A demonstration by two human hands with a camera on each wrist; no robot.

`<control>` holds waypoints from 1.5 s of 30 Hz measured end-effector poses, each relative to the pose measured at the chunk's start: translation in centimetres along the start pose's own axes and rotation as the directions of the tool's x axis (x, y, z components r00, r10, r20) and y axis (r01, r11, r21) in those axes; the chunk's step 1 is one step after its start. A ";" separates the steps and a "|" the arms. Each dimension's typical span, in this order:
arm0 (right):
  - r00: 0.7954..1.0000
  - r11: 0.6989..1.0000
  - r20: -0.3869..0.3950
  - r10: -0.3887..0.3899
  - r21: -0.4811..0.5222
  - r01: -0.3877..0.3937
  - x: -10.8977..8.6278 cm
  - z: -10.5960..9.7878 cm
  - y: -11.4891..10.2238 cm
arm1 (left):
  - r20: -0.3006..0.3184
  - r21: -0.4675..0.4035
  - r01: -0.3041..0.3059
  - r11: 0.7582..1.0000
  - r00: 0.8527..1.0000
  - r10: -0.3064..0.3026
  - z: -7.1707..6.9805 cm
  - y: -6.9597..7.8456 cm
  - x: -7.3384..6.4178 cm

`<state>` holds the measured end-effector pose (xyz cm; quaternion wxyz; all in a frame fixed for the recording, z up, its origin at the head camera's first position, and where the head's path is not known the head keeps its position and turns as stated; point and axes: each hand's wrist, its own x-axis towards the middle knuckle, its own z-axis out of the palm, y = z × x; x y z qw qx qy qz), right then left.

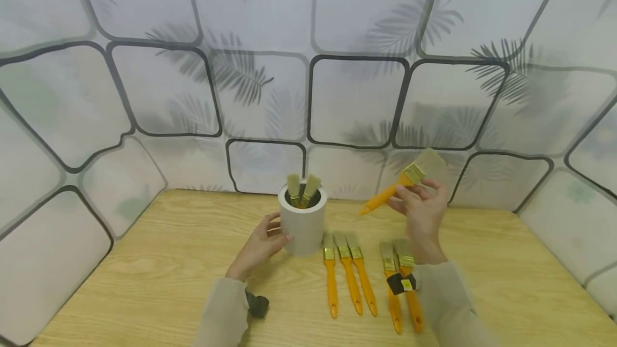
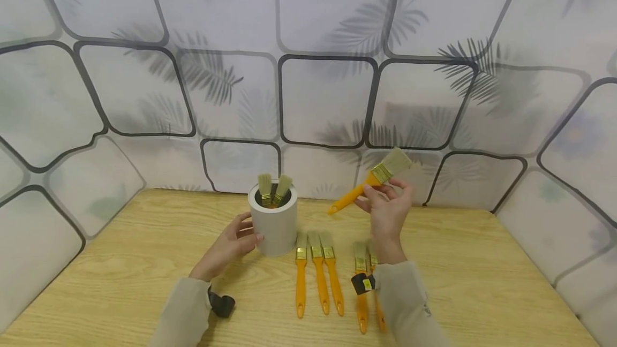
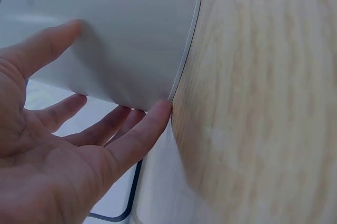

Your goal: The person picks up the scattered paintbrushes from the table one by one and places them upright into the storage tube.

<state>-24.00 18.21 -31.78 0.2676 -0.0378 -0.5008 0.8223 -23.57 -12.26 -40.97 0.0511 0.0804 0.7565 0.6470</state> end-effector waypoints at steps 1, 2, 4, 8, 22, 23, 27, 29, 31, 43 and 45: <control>1.000 1.000 -0.002 -0.007 0.008 0.007 0.0 0.2 0.1 | 0.002 -0.001 0.000 1.000 1.000 0.000 0.0 0.0 0.0; 1.000 1.000 -0.003 -0.014 0.016 0.014 -0.1 0.4 0.2 | 0.003 -0.002 -0.001 1.000 1.000 0.001 0.0 0.0 0.0; 1.000 0.999 -0.011 -0.014 0.037 0.015 -0.2 0.8 0.4 | 0.003 -0.007 0.001 1.000 1.000 -0.001 0.0 0.0 0.0; 1.000 0.998 -0.021 -0.002 0.069 0.004 -0.4 1.6 0.8 | 0.004 -0.018 0.001 1.000 1.000 -0.001 0.1 -0.1 0.0; 0.999 0.993 -0.018 -0.029 0.110 0.030 -1.3 4.4 2.4 | 0.006 -0.032 0.011 0.999 1.000 -0.010 0.0 -0.2 0.1; 0.999 0.993 -0.023 -0.030 0.117 0.032 -1.4 4.6 2.5 | 0.007 -0.032 0.010 0.999 1.000 -0.010 0.0 -0.1 0.1; 0.999 0.991 -0.037 -0.024 0.134 0.029 -1.5 5.1 3.0 | 0.011 -0.036 0.008 0.999 1.000 -0.007 0.0 -0.1 0.0; 0.999 0.989 -0.037 -0.018 0.144 0.023 -1.5 5.2 3.2 | 0.011 -0.034 0.006 0.999 1.000 -0.006 0.0 -0.1 -0.1; 0.999 0.988 -0.034 -0.013 0.151 0.018 -1.7 5.4 3.4 | 0.010 -0.031 0.004 1.000 1.000 -0.004 0.0 -0.1 -0.1; 0.995 0.998 0.088 -0.041 0.056 0.036 -2.9 7.6 4.6 | 0.002 -0.030 0.026 0.999 1.000 -0.025 0.1 -0.1 0.0; 0.988 0.998 0.139 -0.065 0.012 0.064 -3.1 8.0 4.7 | 0.003 -0.031 0.026 0.999 1.000 -0.026 0.0 -0.1 0.0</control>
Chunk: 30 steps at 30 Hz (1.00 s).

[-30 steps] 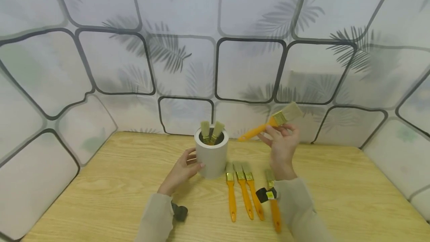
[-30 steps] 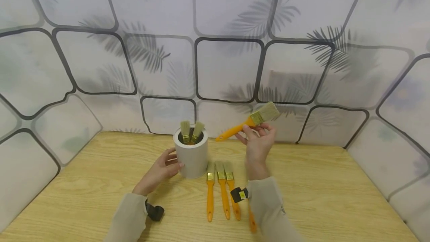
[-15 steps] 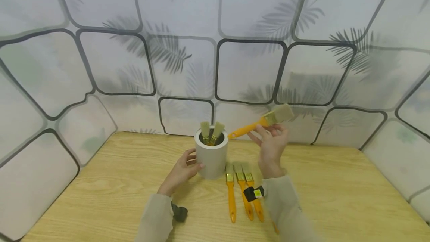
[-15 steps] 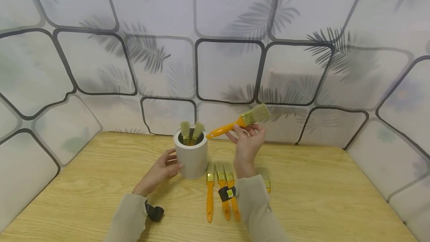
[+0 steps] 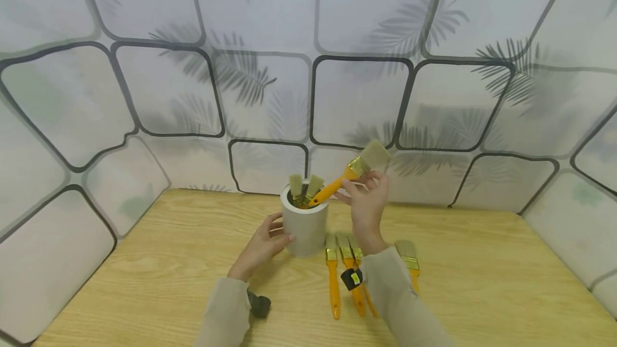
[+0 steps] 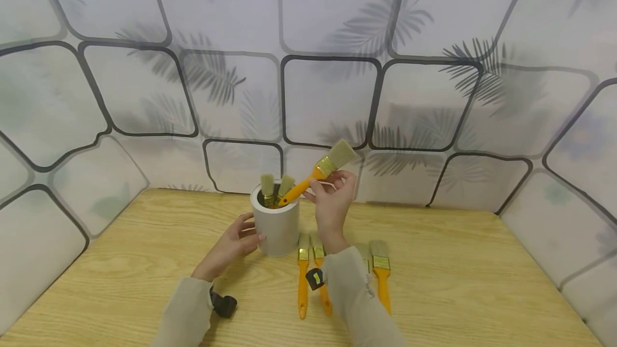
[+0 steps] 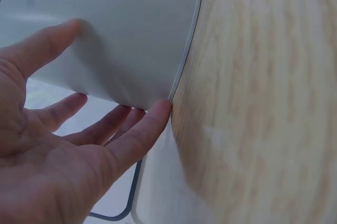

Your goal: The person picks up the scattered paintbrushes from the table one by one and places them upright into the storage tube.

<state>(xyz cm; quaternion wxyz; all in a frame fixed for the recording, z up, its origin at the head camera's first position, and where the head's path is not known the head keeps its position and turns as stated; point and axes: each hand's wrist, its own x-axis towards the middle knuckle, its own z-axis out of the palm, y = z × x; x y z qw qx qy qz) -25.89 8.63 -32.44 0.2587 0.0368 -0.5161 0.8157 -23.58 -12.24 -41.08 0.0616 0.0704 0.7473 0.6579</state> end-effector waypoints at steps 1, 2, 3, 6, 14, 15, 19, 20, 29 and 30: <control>0.999 0.999 0.029 -0.017 -0.031 0.018 -0.1 0.2 0.1 | 0.000 -0.002 0.001 1.000 1.000 -0.001 0.0 0.0 0.0; 0.997 0.997 0.063 -0.038 -0.071 0.042 -0.2 0.3 0.2 | 0.000 -0.003 0.003 1.000 1.000 -0.003 0.0 0.0 0.0; 0.994 0.992 0.091 -0.056 -0.111 0.066 -0.3 0.4 0.4 | -0.001 -0.004 0.003 1.000 1.000 -0.003 0.0 0.1 -0.1; 0.976 0.954 0.174 -0.129 -0.247 0.170 -0.7 0.7 0.7 | -0.001 0.001 0.002 1.000 1.000 -0.002 0.0 0.0 -0.1; 0.918 0.823 0.327 -0.226 -0.440 0.359 -0.7 0.6 0.6 | -0.001 0.006 0.000 1.000 1.000 0.000 0.0 -0.1 0.1; 0.921 0.819 0.324 -0.218 -0.453 0.353 -0.7 0.5 0.4 | -0.002 0.006 -0.002 1.000 1.000 0.002 0.0 0.0 0.2; 0.936 0.802 0.297 -0.190 -0.503 0.322 -0.3 -0.3 -0.4 | 0.000 0.010 -0.004 1.000 1.000 0.004 0.0 -0.1 0.3; 0.938 0.795 0.291 -0.187 -0.516 0.318 -0.1 -0.6 -0.6 | 0.001 0.011 -0.004 1.000 1.000 0.004 0.0 -0.1 0.3; 0.969 0.774 0.244 -0.034 -0.607 0.181 1.0 -3.9 -2.3 | 0.002 0.010 0.004 1.000 1.000 -0.004 -0.1 -0.1 0.2; 0.972 0.769 0.236 -0.014 -0.619 0.161 1.0 -4.3 -2.5 | 0.002 0.012 0.006 1.000 1.000 -0.006 -0.1 -0.1 0.2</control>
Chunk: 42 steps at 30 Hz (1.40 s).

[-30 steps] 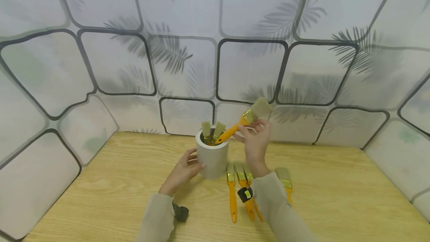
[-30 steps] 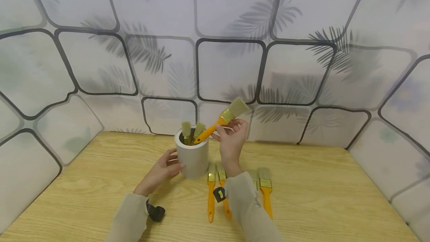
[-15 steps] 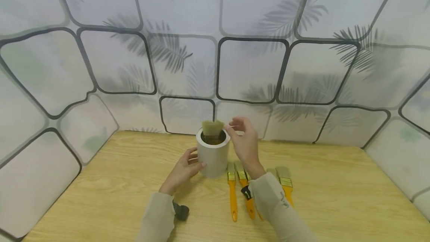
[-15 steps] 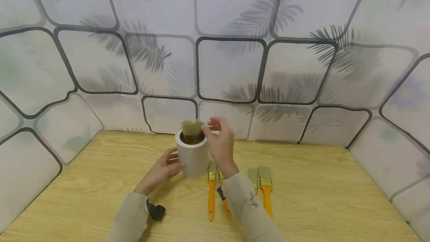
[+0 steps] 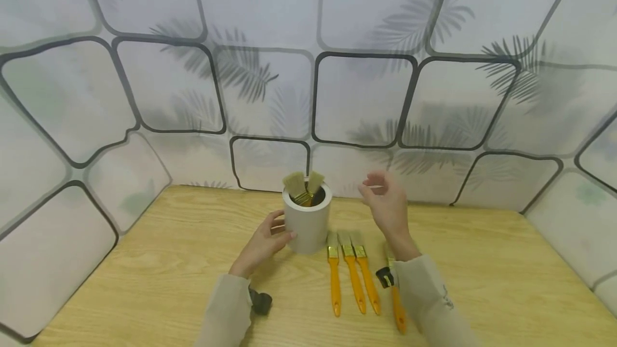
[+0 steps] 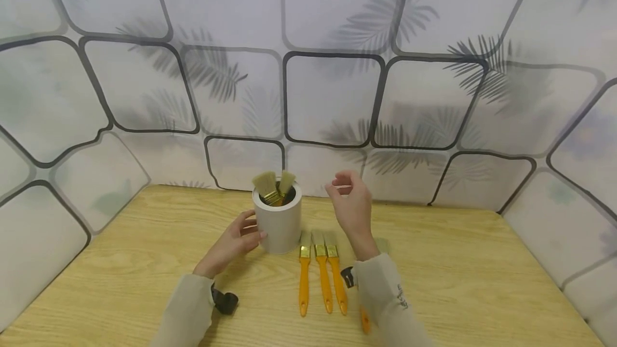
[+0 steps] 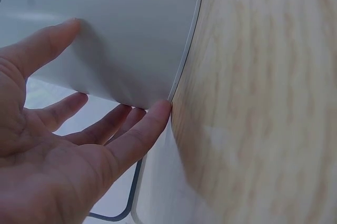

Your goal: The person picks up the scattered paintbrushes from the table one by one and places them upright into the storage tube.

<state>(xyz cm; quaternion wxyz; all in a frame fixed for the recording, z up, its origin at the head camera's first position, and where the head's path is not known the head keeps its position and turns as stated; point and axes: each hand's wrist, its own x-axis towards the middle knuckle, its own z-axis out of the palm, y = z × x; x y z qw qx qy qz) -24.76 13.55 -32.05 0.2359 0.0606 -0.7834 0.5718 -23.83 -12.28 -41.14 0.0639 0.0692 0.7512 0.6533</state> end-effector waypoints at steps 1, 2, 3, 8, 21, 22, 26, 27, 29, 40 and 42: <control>1.000 1.000 0.006 0.014 -0.014 -0.014 -0.1 -0.4 0.1 | 0.000 0.001 0.001 1.000 1.000 -0.001 0.0 0.0 0.0; 1.000 0.999 0.011 0.026 -0.028 -0.026 -0.1 -0.8 0.2 | 0.001 0.001 0.002 1.000 1.000 -0.002 0.0 0.0 0.0; 0.999 0.999 0.022 0.034 -0.040 -0.033 -0.2 -1.1 0.2 | 0.003 0.000 0.002 1.000 1.000 -0.002 0.0 0.0 0.0; 0.996 0.992 0.074 0.047 -0.117 -0.038 -1.0 -2.8 0.8 | 0.002 -0.005 -0.001 1.000 1.000 0.001 0.0 0.0 0.1; 0.982 0.972 0.130 0.135 -0.212 -0.105 -2.0 -6.6 1.9 | 0.012 0.012 -0.008 1.000 1.000 0.008 0.0 0.2 0.0; 0.982 0.970 0.130 0.140 -0.217 -0.110 -2.0 -6.8 2.0 | 0.012 0.011 -0.006 1.000 1.000 0.006 0.0 0.2 0.0; 0.974 0.965 0.148 0.170 -0.226 -0.134 -2.3 -7.7 2.6 | 0.010 0.012 -0.006 1.000 1.000 0.006 0.0 0.2 0.0; 0.972 0.964 0.153 0.178 -0.223 -0.141 -2.4 -7.9 2.7 | 0.008 0.011 -0.006 1.000 1.000 0.006 0.0 0.1 0.1; 0.967 0.962 0.163 0.197 -0.222 -0.158 -2.6 -8.3 2.8 | 0.006 0.014 -0.005 1.000 1.000 0.005 -0.1 0.1 0.1; 0.949 0.939 0.205 0.238 -0.297 -0.171 -2.9 -10.0 4.0 | 0.009 0.013 0.001 1.000 1.000 -0.001 -0.1 0.2 0.0; 0.942 0.936 0.220 0.254 -0.301 -0.182 -2.9 -10.4 4.1 | 0.011 0.015 -0.001 1.000 1.000 0.001 0.0 0.1 0.0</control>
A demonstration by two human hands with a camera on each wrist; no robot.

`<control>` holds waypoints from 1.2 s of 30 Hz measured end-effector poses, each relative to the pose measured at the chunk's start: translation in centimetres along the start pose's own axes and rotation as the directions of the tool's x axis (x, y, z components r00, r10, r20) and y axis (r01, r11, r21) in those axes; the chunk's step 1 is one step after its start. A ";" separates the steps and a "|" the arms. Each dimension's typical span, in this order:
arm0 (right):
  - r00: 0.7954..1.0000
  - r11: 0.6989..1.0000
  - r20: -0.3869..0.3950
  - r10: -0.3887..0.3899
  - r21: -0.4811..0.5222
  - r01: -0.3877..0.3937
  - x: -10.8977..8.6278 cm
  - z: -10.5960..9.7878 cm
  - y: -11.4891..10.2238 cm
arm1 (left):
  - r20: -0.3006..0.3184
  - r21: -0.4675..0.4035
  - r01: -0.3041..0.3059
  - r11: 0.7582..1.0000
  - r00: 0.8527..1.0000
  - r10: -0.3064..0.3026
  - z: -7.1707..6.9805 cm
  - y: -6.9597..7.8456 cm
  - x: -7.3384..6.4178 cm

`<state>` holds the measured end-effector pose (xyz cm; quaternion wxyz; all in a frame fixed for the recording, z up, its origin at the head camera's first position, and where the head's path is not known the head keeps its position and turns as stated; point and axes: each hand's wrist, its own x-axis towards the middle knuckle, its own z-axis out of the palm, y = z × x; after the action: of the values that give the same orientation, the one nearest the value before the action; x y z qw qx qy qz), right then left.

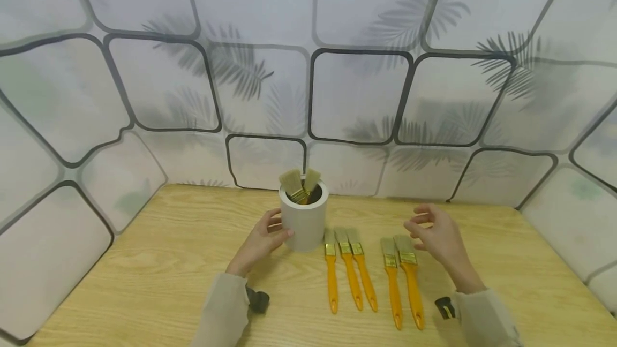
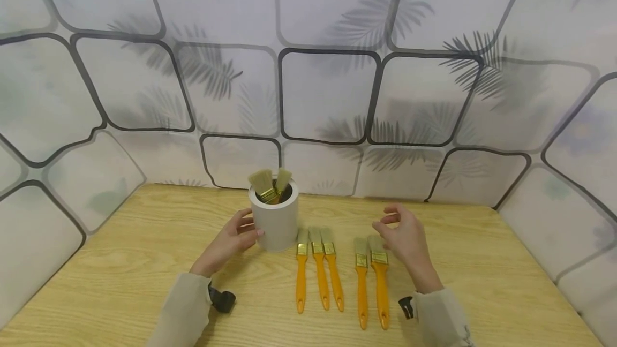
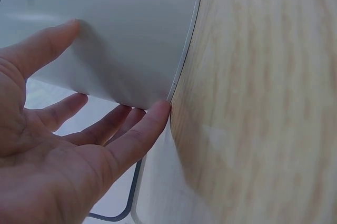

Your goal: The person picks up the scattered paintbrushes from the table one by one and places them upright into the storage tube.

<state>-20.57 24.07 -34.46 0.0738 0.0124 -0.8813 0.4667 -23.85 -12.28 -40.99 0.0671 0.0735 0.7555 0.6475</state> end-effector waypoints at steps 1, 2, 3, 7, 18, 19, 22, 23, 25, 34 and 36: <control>1.000 1.000 0.009 0.007 -0.001 -0.007 -0.1 -0.2 0.1 | -0.002 0.000 0.001 1.000 1.000 -0.001 0.0 0.0 0.0; 1.000 1.000 0.019 0.014 0.000 -0.014 -0.2 -0.3 0.2 | -0.005 -0.001 0.000 1.000 1.000 0.000 0.1 -0.1 0.1; 0.999 1.000 0.029 0.018 -0.002 -0.018 -0.3 -0.5 0.4 | -0.005 0.000 -0.003 1.000 1.000 0.003 0.1 0.0 0.0; 0.996 0.999 0.077 0.049 -0.015 -0.048 -0.7 -1.1 1.2 | -0.002 -0.007 -0.010 1.000 1.000 0.010 0.2 0.2 -0.1; 0.979 0.991 0.150 0.135 -0.033 -0.131 -1.4 -1.6 2.8 | -0.003 -0.017 -0.005 1.000 1.000 0.005 0.2 0.2 -0.1; 0.979 0.990 0.150 0.141 -0.031 -0.138 -1.4 -1.6 2.9 | 0.000 -0.016 -0.005 1.000 1.000 0.005 0.2 0.3 -0.1; 0.974 0.987 0.158 0.160 -0.033 -0.157 -1.5 -1.6 3.2 | 0.010 -0.012 -0.009 1.000 1.000 0.009 0.3 0.4 -0.2; 0.972 0.986 0.162 0.169 -0.031 -0.166 -1.5 -1.6 3.3 | 0.010 -0.015 -0.008 1.000 1.000 0.008 0.3 0.5 -0.2; 0.966 0.982 0.179 0.186 -0.025 -0.185 -1.5 -1.6 3.6 | 0.007 -0.015 -0.011 1.000 1.000 0.011 0.3 0.6 -0.2; 0.934 0.968 0.264 0.240 0.002 -0.250 -1.4 -0.9 4.7 | 0.008 -0.009 -0.006 1.000 1.000 0.006 0.1 0.2 -0.1; 0.927 0.966 0.283 0.246 0.007 -0.258 -1.4 -0.7 4.9 | 0.010 -0.018 0.002 1.000 1.000 -0.002 0.0 0.2 -0.2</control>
<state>-19.58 27.29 -38.27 -0.1123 -0.0333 -0.8667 0.4850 -23.70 -12.31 -40.84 0.0721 0.0755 0.7496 0.6537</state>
